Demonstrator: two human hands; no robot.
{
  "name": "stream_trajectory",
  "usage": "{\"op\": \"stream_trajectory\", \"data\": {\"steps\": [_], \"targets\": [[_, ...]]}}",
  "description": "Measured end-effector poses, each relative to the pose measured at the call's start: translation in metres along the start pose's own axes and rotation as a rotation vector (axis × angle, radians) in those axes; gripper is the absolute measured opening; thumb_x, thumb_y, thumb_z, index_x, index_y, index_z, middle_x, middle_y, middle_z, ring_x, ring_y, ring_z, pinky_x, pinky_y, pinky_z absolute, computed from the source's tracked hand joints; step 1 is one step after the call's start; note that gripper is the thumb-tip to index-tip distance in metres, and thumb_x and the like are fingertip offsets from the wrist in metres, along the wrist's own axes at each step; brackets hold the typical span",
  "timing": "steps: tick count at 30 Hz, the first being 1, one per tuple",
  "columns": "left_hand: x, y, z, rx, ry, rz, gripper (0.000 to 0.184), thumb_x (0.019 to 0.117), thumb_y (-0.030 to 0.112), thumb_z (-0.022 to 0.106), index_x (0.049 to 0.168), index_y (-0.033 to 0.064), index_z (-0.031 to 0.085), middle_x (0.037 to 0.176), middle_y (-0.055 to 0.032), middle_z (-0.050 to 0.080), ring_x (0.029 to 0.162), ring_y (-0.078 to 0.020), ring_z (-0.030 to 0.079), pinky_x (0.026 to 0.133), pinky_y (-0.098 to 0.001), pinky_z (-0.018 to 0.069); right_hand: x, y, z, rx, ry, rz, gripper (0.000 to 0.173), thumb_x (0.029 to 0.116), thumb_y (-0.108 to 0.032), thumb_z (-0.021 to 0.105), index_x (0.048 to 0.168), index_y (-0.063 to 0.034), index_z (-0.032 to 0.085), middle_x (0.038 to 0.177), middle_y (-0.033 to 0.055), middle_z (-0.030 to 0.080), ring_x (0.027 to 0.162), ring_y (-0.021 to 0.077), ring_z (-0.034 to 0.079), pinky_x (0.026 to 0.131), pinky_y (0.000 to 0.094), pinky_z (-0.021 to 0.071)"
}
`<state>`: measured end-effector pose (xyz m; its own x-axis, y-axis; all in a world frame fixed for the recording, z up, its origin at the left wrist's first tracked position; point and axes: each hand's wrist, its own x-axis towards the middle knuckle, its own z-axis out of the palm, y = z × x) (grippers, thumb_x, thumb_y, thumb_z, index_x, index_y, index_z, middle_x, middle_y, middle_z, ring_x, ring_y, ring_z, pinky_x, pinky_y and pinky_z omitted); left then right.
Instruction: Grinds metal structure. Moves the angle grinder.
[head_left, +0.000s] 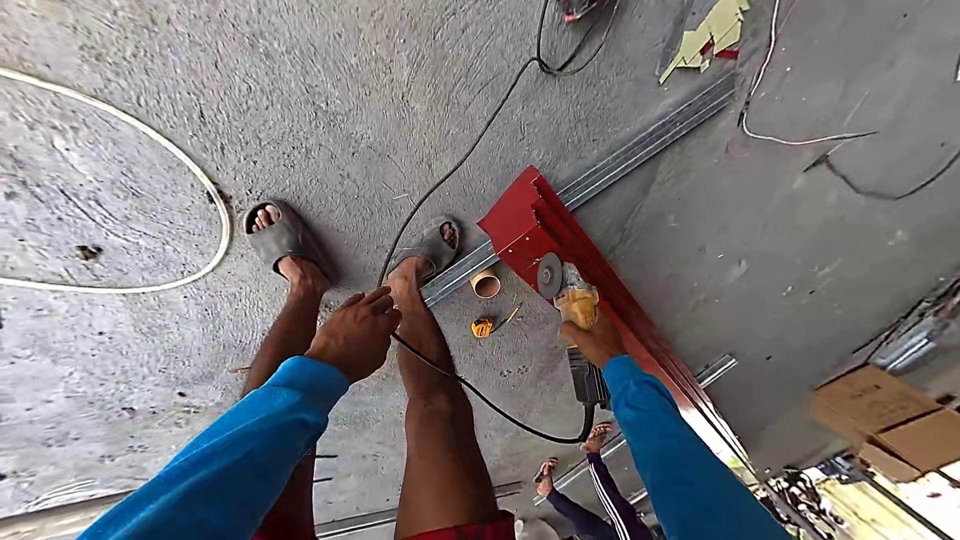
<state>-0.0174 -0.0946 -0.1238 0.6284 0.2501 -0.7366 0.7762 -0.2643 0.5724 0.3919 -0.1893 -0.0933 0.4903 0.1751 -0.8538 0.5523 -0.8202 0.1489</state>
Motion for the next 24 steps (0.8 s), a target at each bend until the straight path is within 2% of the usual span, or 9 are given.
{"op": "stream_trajectory", "data": {"steps": [7, 10, 20, 24], "targets": [[0.003, 0.0, -0.015, -0.009, -0.084, -0.019, 0.016, 0.0946, 0.014, 0.064, 0.106, 0.0085, 0.074, 0.126, -0.0099, 0.067, 0.139, -0.0283, 0.05, 0.112, -0.0477, 0.0431, 0.002, -0.012, -0.005, -0.054, -0.021, 0.027, 0.074, 0.0843, -0.034, 0.084, 0.138, 0.0054, 0.052, 0.118, 0.0293, 0.066, 0.111, 0.0442, 0.064, 0.097, 0.0644, 0.0487], [0.008, 0.004, -0.017, -0.024, -0.062, -0.022, 0.014, 0.0951, 0.015, 0.064, 0.103, 0.0091, 0.074, 0.124, -0.0093, 0.068, 0.137, -0.028, 0.052, 0.109, -0.047, 0.0462, 0.004, -0.012, -0.005, -0.067, -0.017, 0.027, 0.074, 0.0841, -0.035, 0.084, 0.138, 0.0046, 0.052, 0.118, 0.0289, 0.066, 0.111, 0.0441, 0.065, 0.096, 0.0644, 0.0488], [0.009, 0.001, -0.023, -0.062, -0.083, -0.068, 0.014, 0.0967, 0.015, 0.063, 0.103, 0.0093, 0.074, 0.125, -0.0086, 0.068, 0.136, -0.027, 0.052, 0.106, -0.0475, 0.0478, 0.008, -0.012, -0.004, -0.062, -0.025, 0.042, 0.075, 0.084, -0.035, 0.084, 0.14, 0.003, 0.051, 0.121, 0.0284, 0.065, 0.113, 0.0432, 0.064, 0.098, 0.064, 0.048], [0.009, -0.001, -0.023, -0.063, -0.099, -0.089, 0.015, 0.0964, 0.016, 0.063, 0.105, 0.0101, 0.074, 0.125, -0.0078, 0.068, 0.136, -0.0267, 0.053, 0.106, -0.0468, 0.048, 0.01, -0.008, -0.002, -0.079, -0.002, 0.031, 0.075, 0.0838, -0.037, 0.084, 0.138, 0.0032, 0.052, 0.117, 0.0284, 0.067, 0.108, 0.0444, 0.065, 0.093, 0.0659, 0.0494]]}}
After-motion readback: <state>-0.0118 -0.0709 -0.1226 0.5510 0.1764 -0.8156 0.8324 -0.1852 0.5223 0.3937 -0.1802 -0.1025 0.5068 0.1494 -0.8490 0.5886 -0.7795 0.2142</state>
